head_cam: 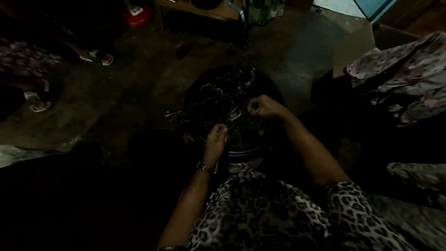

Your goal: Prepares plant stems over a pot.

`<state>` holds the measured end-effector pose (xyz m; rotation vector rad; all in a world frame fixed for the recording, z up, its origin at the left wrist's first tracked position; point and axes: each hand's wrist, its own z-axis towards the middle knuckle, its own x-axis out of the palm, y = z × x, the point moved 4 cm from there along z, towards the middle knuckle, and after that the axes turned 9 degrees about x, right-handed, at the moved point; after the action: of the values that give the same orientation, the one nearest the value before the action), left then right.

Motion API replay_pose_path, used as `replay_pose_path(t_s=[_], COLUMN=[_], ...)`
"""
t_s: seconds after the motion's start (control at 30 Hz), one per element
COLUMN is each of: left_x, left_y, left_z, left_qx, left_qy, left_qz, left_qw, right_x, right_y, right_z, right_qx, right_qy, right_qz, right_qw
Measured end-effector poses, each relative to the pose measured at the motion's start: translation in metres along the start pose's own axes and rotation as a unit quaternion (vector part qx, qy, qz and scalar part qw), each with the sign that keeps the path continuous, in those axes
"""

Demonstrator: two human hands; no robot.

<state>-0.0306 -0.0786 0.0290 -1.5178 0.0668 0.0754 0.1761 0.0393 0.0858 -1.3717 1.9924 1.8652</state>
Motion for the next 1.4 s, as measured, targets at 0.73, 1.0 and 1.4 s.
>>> replay_pose_path(t_s=[0.73,1.0,1.4], left_x=[0.009,0.022,0.034], left_y=[-0.016,-0.02,-0.081], left_z=[-0.014,0.003,0.095], left_qx=[0.269,0.159,-0.056], left_qy=[0.0,0.041,0.141], left_qz=[0.317,0.315,-0.019], left_qw=[0.909,0.935,0.988], right_x=[0.007,0.022,0.029], right_y=[0.008,0.016,0.019], right_z=[0.001,0.006,0.0], right_qx=[0.062,0.067,0.082], right_qy=[-0.037,-0.033,0.022], right_qz=[0.116,0.346,0.064], right_qw=[0.991,0.935,0.994])
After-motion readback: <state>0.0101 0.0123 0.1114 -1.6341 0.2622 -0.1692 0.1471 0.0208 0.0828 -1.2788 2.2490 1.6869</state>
